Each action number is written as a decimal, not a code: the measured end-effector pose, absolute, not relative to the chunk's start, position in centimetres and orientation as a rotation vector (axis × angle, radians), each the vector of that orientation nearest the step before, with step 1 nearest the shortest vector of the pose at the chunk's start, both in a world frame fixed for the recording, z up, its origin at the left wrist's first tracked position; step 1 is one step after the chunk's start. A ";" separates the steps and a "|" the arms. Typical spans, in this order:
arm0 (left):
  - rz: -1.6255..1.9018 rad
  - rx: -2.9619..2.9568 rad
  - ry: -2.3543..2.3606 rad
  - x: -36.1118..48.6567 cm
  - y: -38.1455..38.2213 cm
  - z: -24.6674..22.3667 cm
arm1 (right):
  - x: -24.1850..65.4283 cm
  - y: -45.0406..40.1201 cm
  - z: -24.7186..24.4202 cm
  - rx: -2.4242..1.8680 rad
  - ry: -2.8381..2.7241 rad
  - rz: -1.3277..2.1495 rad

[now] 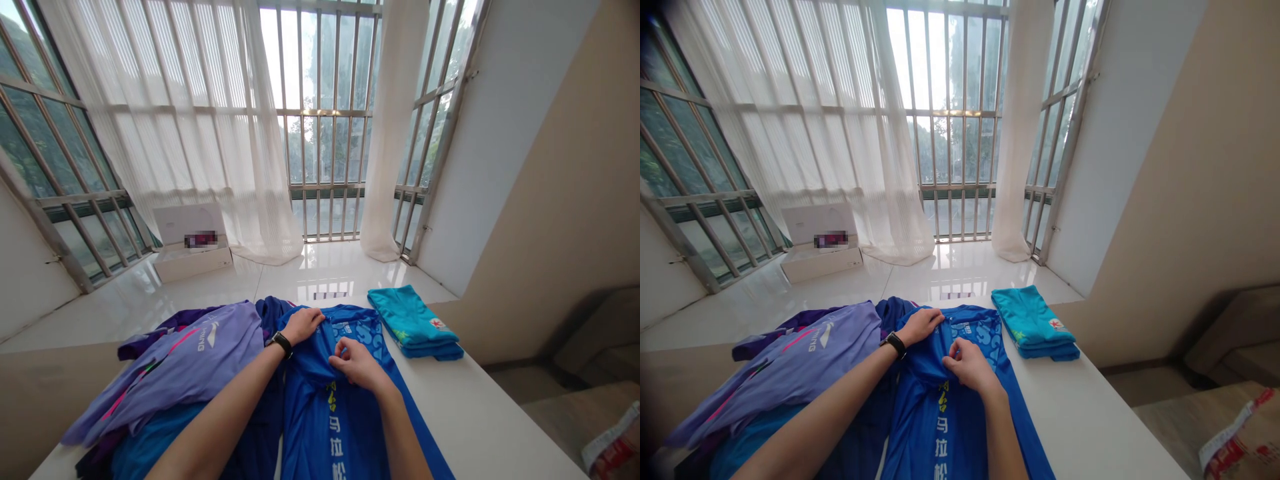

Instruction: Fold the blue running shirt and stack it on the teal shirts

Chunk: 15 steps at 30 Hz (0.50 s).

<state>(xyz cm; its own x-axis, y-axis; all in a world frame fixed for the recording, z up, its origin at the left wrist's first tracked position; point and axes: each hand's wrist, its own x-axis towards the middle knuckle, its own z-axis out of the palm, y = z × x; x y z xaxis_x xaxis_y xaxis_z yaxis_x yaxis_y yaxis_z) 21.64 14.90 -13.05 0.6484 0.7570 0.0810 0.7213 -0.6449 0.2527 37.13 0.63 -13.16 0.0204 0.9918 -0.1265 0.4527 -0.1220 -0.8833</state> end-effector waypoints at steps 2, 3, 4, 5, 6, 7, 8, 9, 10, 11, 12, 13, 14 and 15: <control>0.256 2.672 1.232 21.6 15.0 -13.2 | 37.1 0.6 -13.1 -1.664 -1.492 1.060; 0.251 2.679 1.241 21.6 15.0 -13.2 | 37.1 0.5 -13.1 -1.677 -1.491 1.063; 0.247 2.688 1.247 21.7 14.8 -13.2 | 37.1 0.5 -13.1 -1.691 -1.491 1.064; 0.243 2.698 1.251 21.8 14.7 -13.2 | 37.1 0.5 -13.1 -1.703 -1.493 1.063; 0.241 2.709 1.252 21.9 14.5 -13.2 | 37.1 0.4 -13.1 -1.712 -1.496 1.064; 0.237 2.721 1.248 22.0 14.3 -13.2 | 37.1 0.4 -13.1 -1.718 -1.503 1.065; 0.234 2.732 1.242 22.1 14.1 -13.1 | 37.1 0.4 -13.1 -1.721 -1.511 1.066; 0.232 2.743 1.231 22.2 13.9 -13.1 | 37.1 0.4 -13.1 -1.722 -1.522 1.064; 0.235 2.753 1.218 22.2 13.8 -13.1 | 37.1 0.4 -13.2 -1.726 -1.531 1.054; 0.244 2.762 1.206 22.2 13.7 -13.0 | 37.2 0.5 -13.2 -1.734 -1.539 1.031; 0.259 2.770 1.195 22.2 13.6 -13.0 | 37.3 0.6 -13.3 -1.747 -1.545 0.992; 0.279 2.777 1.189 22.1 13.6 -12.9 | 37.5 0.7 -13.4 -1.766 -1.549 0.936; 0.302 2.782 1.191 21.9 13.5 -12.8 | 37.7 0.8 -13.5 -1.790 -1.551 0.866; 0.324 2.784 1.202 21.7 13.5 -12.8 | 37.8 0.9 -13.5 -1.817 -1.551 0.788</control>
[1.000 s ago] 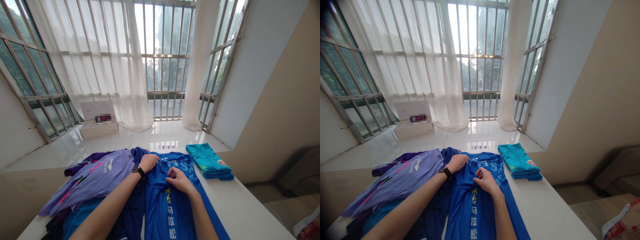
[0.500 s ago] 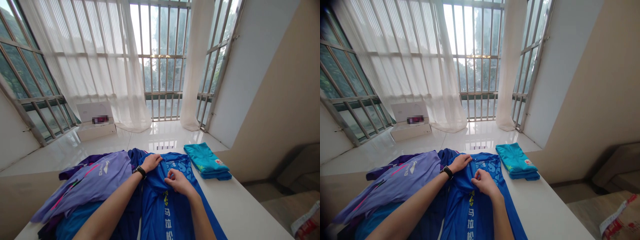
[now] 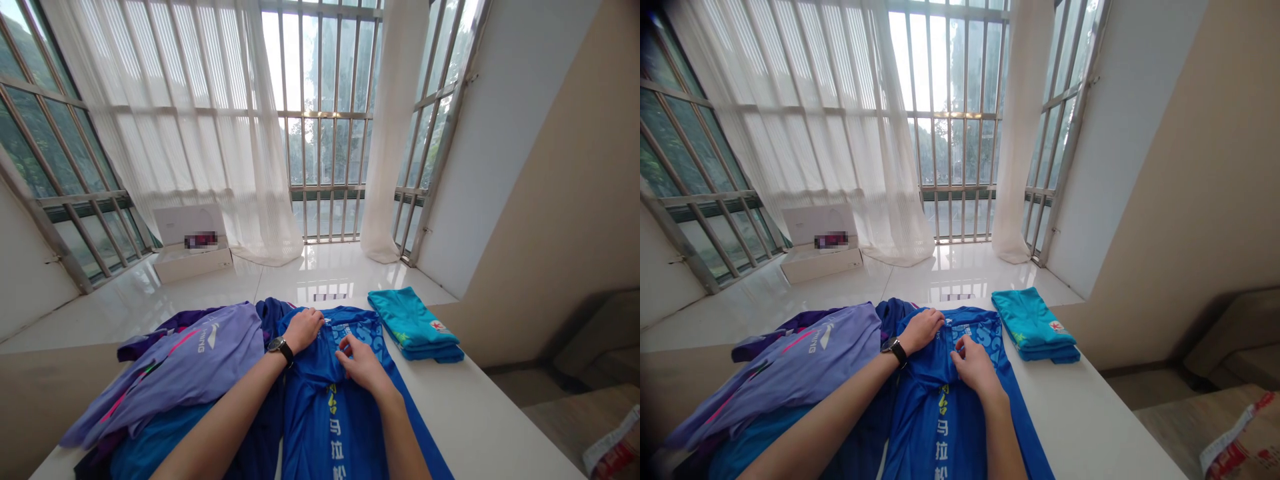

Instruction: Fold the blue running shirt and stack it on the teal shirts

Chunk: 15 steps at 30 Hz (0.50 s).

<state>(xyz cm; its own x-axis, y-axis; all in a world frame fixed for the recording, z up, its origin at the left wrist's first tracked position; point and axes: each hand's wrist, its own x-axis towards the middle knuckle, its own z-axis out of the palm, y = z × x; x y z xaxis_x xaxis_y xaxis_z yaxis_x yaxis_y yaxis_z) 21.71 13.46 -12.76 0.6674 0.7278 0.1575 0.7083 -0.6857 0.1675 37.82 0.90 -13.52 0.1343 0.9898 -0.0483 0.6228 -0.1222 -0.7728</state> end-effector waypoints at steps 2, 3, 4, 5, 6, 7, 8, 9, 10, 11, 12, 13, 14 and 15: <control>0.357 2.779 1.237 21.3 13.2 -12.6 | 38.1 1.2 -13.6 -1.872 -1.552 0.636; 0.364 2.775 1.253 21.0 13.0 -12.6 | 38.1 1.3 -13.6 -1.900 -1.551 0.571; 0.366 2.772 1.266 20.9 12.8 -12.5 | 38.1 1.5 -13.6 -1.929 -1.550 0.515; 0.362 2.770 1.272 20.7 12.5 -12.5 | 38.1 1.9 -13.5 -1.960 -1.551 0.467; 0.356 2.771 1.273 20.7 12.1 -12.6 | 38.1 2.3 -13.4 -1.990 -1.558 0.426; 0.350 2.771 1.274 20.7 11.8 -12.6 | 38.1 2.8 -13.2 -2.017 -1.576 0.391; 0.347 2.771 1.275 20.7 11.4 -12.7 | 38.2 3.4 -12.9 -2.042 -1.605 0.362; 0.346 2.768 1.278 20.8 11.1 -12.8 | 38.4 4.1 -12.7 -2.063 -1.645 0.339; 0.349 2.763 1.282 20.9 10.7 -13.0 | 38.7 4.8 -12.4 -2.084 -1.692 0.320; 0.354 2.758 1.284 21.1 10.4 -13.2 | 39.1 5.4 -12.1 -2.109 -1.740 0.303; 0.362 2.754 1.289 21.2 10.2 -13.4 | 39.7 6.1 -11.9 -2.139 -1.785 0.290; 0.374 2.750 1.294 21.3 10.0 -13.7 | 40.3 6.6 -11.7 -2.174 -1.827 0.281; 0.387 2.744 1.299 21.3 9.8 -14.0 | 40.9 7.0 -11.7 -2.210 -1.867 0.275; 0.398 2.735 1.304 21.4 9.7 -14.4 | 41.5 7.3 -11.7 -2.244 -1.904 0.271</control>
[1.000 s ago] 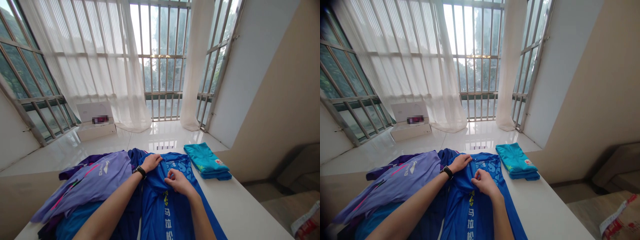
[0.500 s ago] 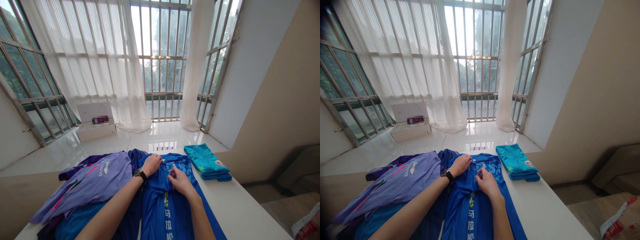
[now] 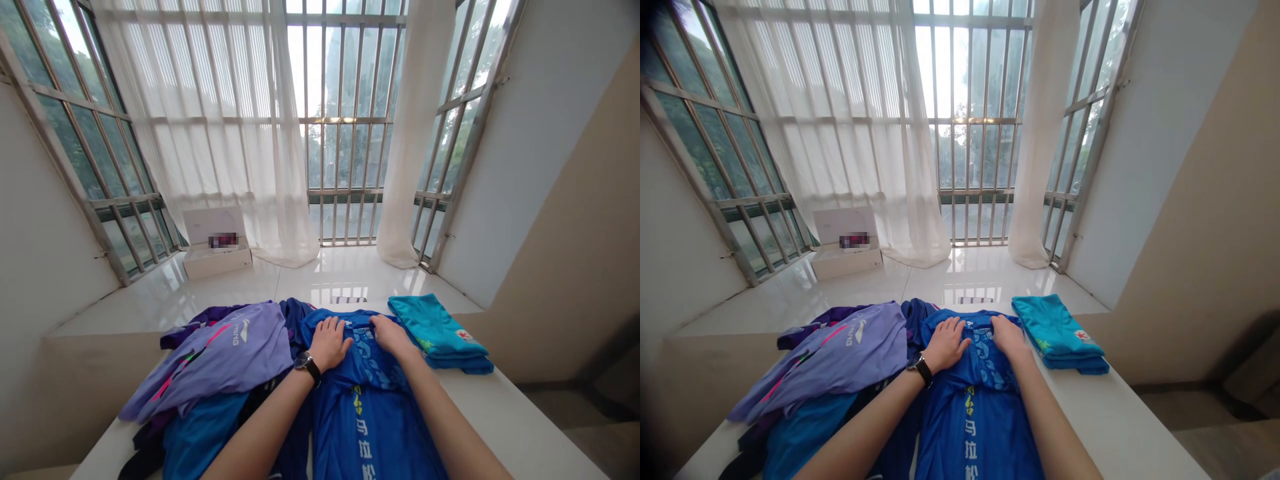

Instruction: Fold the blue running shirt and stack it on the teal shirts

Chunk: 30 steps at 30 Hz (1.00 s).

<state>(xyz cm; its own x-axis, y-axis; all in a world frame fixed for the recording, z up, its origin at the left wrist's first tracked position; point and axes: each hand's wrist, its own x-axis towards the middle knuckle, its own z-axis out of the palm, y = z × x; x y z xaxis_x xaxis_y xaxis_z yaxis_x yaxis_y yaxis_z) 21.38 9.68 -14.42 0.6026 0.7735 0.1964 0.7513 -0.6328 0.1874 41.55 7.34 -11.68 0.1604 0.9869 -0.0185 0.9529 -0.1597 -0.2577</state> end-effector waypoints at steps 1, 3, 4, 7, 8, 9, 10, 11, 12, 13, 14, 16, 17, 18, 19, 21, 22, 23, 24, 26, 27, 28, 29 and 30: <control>0.404 2.723 1.307 21.4 9.6 -14.8 | 42.1 7.6 -11.8 -2.273 -1.938 0.266; 0.401 2.702 1.305 21.3 9.6 -15.6 | 42.9 7.9 -12.0 -2.318 -1.992 0.247; 0.395 2.698 1.301 21.3 9.6 -15.9 | 43.2 8.1 -12.1 -2.335 -2.010 0.232; 0.383 2.701 1.295 21.1 9.7 -16.4 | 43.6 8.4 -12.3 -2.376 -2.028 0.179; 0.379 2.700 1.295 21.1 9.8 -16.5 | 43.7 8.6 -12.3 -2.387 -2.023 0.157; 0.373 2.697 1.294 21.1 9.8 -16.5 | 43.8 8.6 -12.2 -2.398 -2.013 0.135; 0.367 2.692 1.293 21.1 9.8 -16.4 | 43.8 8.7 -12.2 -2.409 -2.001 0.116; 0.361 2.690 1.292 21.0 9.8 -16.3 | 44.0 8.7 -12.1 -2.418 -1.991 0.102; 0.358 2.688 1.292 21.0 9.8 -16.3 | 44.1 8.7 -12.1 -2.424 -1.986 0.096; 0.357 2.688 1.292 21.0 9.7 -16.2 | 44.2 8.6 -12.1 -2.424 -1.991 0.099; 0.358 2.686 1.294 21.0 9.7 -16.2 | 44.3 8.5 -12.1 -2.414 -2.008 0.110; 0.365 2.683 1.296 21.0 9.6 -16.2 | 44.4 8.3 -12.1 -2.377 -2.061 0.141; 0.370 2.683 1.296 21.0 9.6 -16.2 | 44.5 8.2 -12.1 -2.362 -2.085 0.157; 0.374 2.684 1.295 20.9 9.6 -16.2 | 44.5 8.2 -12.1 -2.356 -2.101 0.170; 0.379 2.686 1.294 20.9 9.6 -16.3 | 44.6 8.1 -12.1 -2.366 -2.107 0.182; 0.392 2.693 1.297 20.9 9.6 -16.3 | 44.8 8.2 -11.9 -2.419 -2.096 0.202; 0.400 2.695 1.300 20.9 9.6 -16.4 | 44.9 8.2 -11.8 -2.453 -2.087 0.212; 0.408 2.696 1.303 20.9 9.6 -16.4 | 45.0 8.3 -11.6 -2.489 -2.077 0.221; 0.414 2.695 1.304 20.9 9.6 -16.4 | 45.1 8.3 -11.5 -2.525 -2.066 0.228; 0.421 2.693 1.302 20.8 9.5 -16.4 | 45.3 8.4 -11.1 -2.594 -2.043 0.237; 0.424 2.691 1.300 20.8 9.5 -16.4 | 45.4 8.4 -11.0 -2.624 -2.033 0.238; 0.426 2.689 1.298 20.8 9.5 -16.4 | 45.5 8.4 -10.8 -2.649 -2.024 0.236; 0.428 2.687 1.298 20.7 9.5 -16.4 | 45.6 8.4 -10.6 -2.667 -2.018 0.233; 0.430 2.684 1.298 20.7 9.4 -16.4 | 45.7 8.4 -10.4 -2.677 -2.016 0.229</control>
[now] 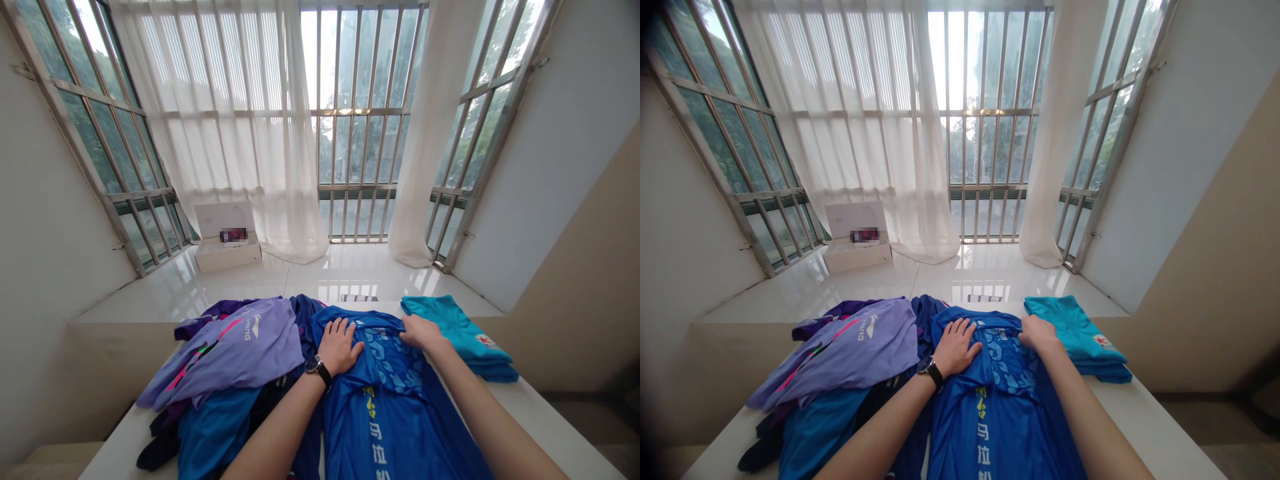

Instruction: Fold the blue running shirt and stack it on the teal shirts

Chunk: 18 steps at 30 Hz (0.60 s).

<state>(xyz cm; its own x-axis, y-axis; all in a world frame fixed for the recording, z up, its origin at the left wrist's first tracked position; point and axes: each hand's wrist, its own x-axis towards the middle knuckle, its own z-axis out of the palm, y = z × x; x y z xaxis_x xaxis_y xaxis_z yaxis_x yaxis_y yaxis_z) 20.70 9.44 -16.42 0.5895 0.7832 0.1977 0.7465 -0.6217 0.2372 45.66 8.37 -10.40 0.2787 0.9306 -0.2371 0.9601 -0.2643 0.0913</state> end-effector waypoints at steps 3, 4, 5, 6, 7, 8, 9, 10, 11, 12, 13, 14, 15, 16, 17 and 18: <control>0.432 2.680 1.299 20.7 9.4 -16.5 | 45.9 8.3 -9.9 2.323 1.759 -0.185; 0.433 2.681 1.299 20.7 9.5 -16.5 | 45.9 8.3 -9.7 2.320 1.768 -0.179; 0.434 2.682 1.299 20.7 9.5 -16.5 | 46.0 8.2 -9.6 2.318 1.779 -0.171; 0.436 2.684 1.300 20.7 9.5 -16.5 | 46.0 8.2 -9.6 2.319 1.789 -0.161; 0.438 2.685 1.301 20.7 9.5 -16.5 | 46.1 8.1 -9.6 2.323 1.800 -0.150; 0.441 2.685 1.301 20.7 9.5 -16.5 | 46.2 8.1 -9.6 2.328 1.810 -0.138; 0.444 2.685 1.302 20.7 9.5 -16.5 | 46.3 8.0 -9.7 2.336 1.819 -0.128; 0.446 2.683 1.302 20.7 9.5 -16.5 | 46.4 7.9 -9.7 2.345 1.828 -0.118; 0.446 2.682 1.302 20.7 9.5 -16.5 | 46.4 7.9 -9.8 2.356 1.837 -0.108; 0.443 2.680 1.301 20.7 9.4 -16.4 | 46.5 7.7 -9.9 2.368 1.847 -0.094; 0.439 2.678 1.300 20.6 9.4 -16.3 | 46.4 7.6 -10.0 2.385 1.859 -0.073; 0.432 2.674 1.299 20.6 9.4 -16.2 | 46.2 7.4 -10.2 2.404 1.875 -0.040; 0.422 2.669 1.299 20.7 9.4 -16.1 | 46.0 7.2 -10.3 2.425 1.898 0.005; 0.415 2.663 1.302 20.7 9.4 -16.0 | 45.5 6.9 -10.5 2.443 1.930 0.056; 0.414 2.656 1.309 20.8 9.4 -15.9 | 44.9 6.6 -10.9 2.454 1.971 0.105; 0.421 2.652 1.322 20.9 9.4 -15.8 | 44.2 6.3 -11.3 2.454 2.021 0.143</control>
<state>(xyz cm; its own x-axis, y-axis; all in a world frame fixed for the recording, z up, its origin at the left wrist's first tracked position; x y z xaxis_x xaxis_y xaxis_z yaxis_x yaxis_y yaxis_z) 20.88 9.39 -15.77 0.5726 0.7992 0.1827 0.7575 -0.6010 0.2548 44.16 6.30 -11.28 0.1897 0.9772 0.0950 0.9809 -0.1929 0.0258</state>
